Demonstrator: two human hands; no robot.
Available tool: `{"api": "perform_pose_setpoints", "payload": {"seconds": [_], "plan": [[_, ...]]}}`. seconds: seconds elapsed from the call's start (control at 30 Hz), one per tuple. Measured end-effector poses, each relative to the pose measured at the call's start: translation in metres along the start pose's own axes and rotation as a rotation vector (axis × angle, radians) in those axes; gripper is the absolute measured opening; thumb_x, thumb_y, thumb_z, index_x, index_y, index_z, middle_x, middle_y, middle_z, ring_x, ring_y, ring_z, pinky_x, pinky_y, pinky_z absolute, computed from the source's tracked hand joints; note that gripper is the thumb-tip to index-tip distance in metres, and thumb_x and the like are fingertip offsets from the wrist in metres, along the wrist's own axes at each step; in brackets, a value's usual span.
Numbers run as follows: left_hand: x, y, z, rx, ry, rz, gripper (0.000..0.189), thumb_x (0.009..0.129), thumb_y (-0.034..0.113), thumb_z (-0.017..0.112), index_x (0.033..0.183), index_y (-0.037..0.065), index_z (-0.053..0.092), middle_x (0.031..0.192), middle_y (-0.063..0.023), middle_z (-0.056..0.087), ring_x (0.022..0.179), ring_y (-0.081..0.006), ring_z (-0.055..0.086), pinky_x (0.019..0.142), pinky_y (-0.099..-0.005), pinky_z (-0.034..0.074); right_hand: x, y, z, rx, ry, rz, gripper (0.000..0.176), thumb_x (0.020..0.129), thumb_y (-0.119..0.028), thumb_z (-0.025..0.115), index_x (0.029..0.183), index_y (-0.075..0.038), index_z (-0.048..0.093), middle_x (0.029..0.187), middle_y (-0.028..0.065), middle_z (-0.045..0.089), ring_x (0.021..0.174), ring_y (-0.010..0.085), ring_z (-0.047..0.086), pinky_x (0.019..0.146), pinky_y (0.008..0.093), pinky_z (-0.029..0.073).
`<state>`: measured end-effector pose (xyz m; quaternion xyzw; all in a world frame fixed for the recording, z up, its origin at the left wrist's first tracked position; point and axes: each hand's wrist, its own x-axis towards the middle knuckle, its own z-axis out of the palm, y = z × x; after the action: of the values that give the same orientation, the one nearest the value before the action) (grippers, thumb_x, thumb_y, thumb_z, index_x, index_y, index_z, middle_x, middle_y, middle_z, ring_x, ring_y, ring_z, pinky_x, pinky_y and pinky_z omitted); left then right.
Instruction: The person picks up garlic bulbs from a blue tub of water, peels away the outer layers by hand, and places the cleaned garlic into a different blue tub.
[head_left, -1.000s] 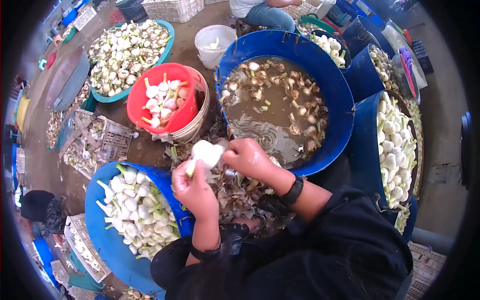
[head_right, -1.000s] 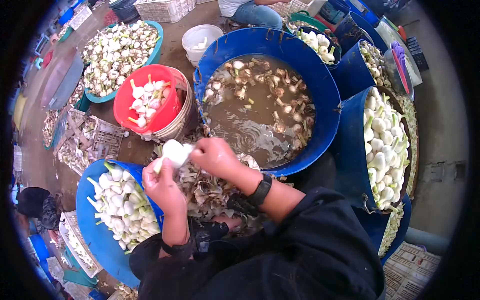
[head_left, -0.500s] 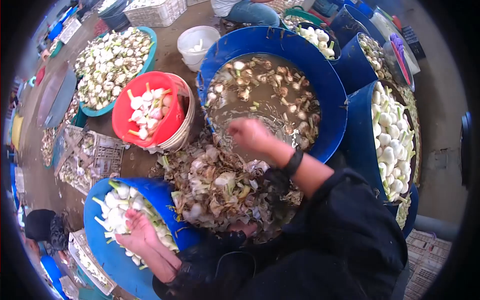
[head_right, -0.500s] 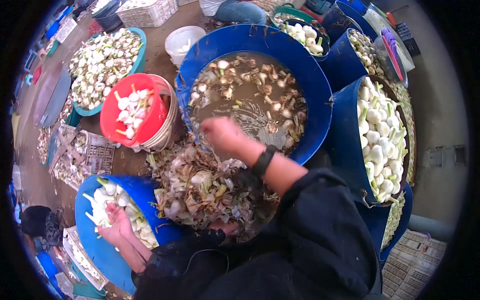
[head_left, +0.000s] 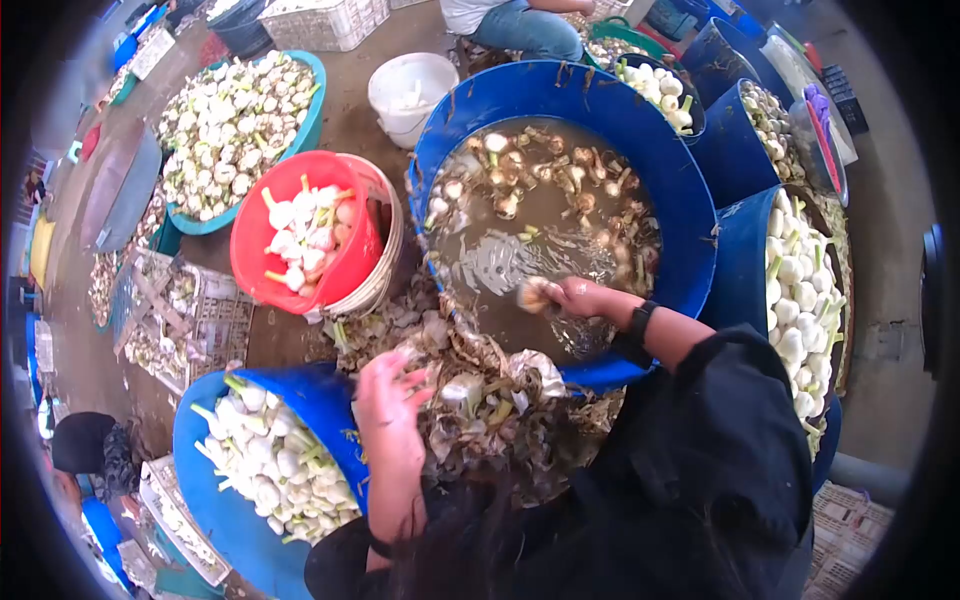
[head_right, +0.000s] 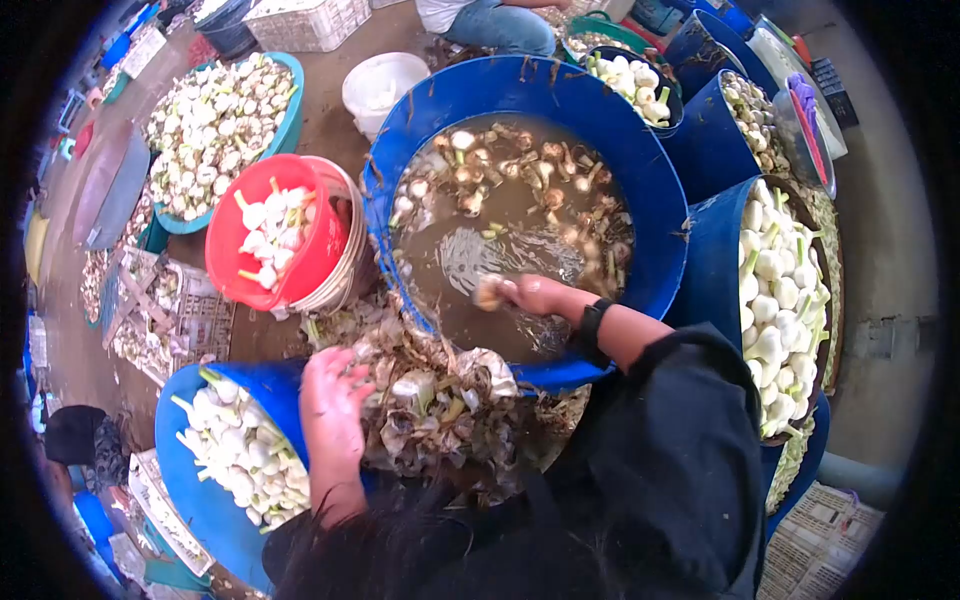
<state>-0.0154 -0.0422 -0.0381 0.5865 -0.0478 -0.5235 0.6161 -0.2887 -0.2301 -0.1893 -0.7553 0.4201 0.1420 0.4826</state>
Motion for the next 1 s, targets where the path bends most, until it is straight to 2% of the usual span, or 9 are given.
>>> {"api": "perform_pose_setpoints", "payload": {"seconds": [0.13,0.23,0.57,0.63,0.67,0.83,0.9,0.97,1.0], "plan": [[-0.004,-0.016,0.012,0.068,-0.2,-0.118,0.067,0.087,0.056,0.036,0.124,0.0,0.036,0.108,-0.0108,0.051,0.077,-0.0164,0.052,0.061,-0.0257,0.043,-0.055,-0.157,0.013,0.191,0.153,-0.426,0.032,0.087,-0.03,0.042,0.1,-0.005,0.055,0.087,0.0221,0.059,0.081,0.0381,0.057,0.072,0.0429,0.044],[-0.01,0.0,0.011,0.264,0.004,0.006,0.045,0.087,0.039,0.05,0.114,0.003,0.05,0.087,-0.003,0.059,0.055,-0.0065,0.049,0.041,-0.017,0.036,-0.074,-0.221,0.03,-0.216,0.163,-0.492,0.024,0.077,-0.024,0.051,0.081,-0.001,0.055,0.078,0.0204,0.06,0.074,0.0364,0.058,0.067,0.0432,0.046],[-0.004,-0.004,-0.009,0.152,0.109,-0.039,0.028,0.082,0.027,0.058,0.099,0.005,0.058,0.07,0.0001,0.059,0.042,-0.004,0.045,0.034,-0.0149,0.03,-0.067,-0.24,0.063,-0.347,0.247,-0.378,0.025,0.08,-0.022,0.048,0.075,0.0,0.058,0.068,0.0139,0.062,0.058,0.0277,0.062,0.055,0.0377,0.05],[-0.007,0.0,-0.01,0.055,0.046,-0.088,0.027,0.082,0.025,0.057,0.099,0.004,0.058,0.072,-0.0011,0.059,0.047,-0.006,0.049,0.036,-0.0163,0.033,-0.059,-0.234,0.065,0.842,-0.015,-0.035,0.028,0.085,-0.022,0.045,0.08,0.003,0.058,0.068,0.0104,0.062,0.055,0.0198,0.061,0.05,0.031,0.051],[-0.007,-0.001,-0.009,0.019,0.015,-0.035,0.028,0.082,0.024,0.056,0.101,0.003,0.057,0.077,-0.0023,0.06,0.053,-0.0071,0.052,0.039,-0.0174,0.035,-0.061,-0.233,0.065,0.961,-0.044,0.034,0.032,0.087,-0.023,0.043,0.082,0.005,0.057,0.069,0.009,0.06,0.055,0.0139,0.06,0.047,0.0259,0.051],[0.005,-0.005,-0.024,-0.141,-0.22,0.12,0.036,0.084,0.023,0.052,0.113,0.002,0.051,0.1,-0.0074,0.059,0.083,-0.0158,0.059,0.067,-0.0226,0.047,-0.064,-0.224,0.063,0.937,-0.047,-0.001,0.028,0.086,-0.021,0.046,0.079,0.004,0.057,0.063,0.007,0.056,0.05,0.0163,0.056,0.045,0.0303,0.046],[-0.003,0.011,-0.02,-0.117,-0.244,-0.001,0.038,0.083,0.019,0.054,0.116,0.001,0.049,0.101,-0.0075,0.058,0.09,-0.0164,0.057,0.078,-0.0258,0.045,-0.054,-0.209,0.075,0.03,0.65,-0.753,0.025,0.083,-0.02,0.051,0.075,0.003,0.057,0.057,0.0081,0.049,0.046,0.0173,0.052,0.048,0.0353,0.043],[-0.009,0.014,-0.016,0.555,-0.319,0.082,0.042,0.08,0.012,0.059,0.117,-0.002,0.047,0.099,-0.0067,0.057,0.093,-0.0141,0.052,0.081,-0.0282,0.043,-0.059,-0.212,0.066,-0.077,0.766,-0.786,0.022,0.08,-0.018,0.054,0.076,0.003,0.059,0.06,0.012,0.05,0.048,0.0159,0.052,0.051,0.0377,0.042],[-0.008,0.008,-0.021,0.515,-0.383,0.064,0.051,0.072,0.004,0.063,0.119,-0.001,0.045,0.105,-0.0075,0.053,0.097,-0.0128,0.047,0.085,-0.0302,0.04,-0.059,-0.211,0.065,0.22,0.585,-0.487,0.021,0.081,-0.017,0.053,0.077,0.002,0.061,0.062,0.011,0.054,0.051,0.0148,0.053,0.05,0.0358,0.042]]}}
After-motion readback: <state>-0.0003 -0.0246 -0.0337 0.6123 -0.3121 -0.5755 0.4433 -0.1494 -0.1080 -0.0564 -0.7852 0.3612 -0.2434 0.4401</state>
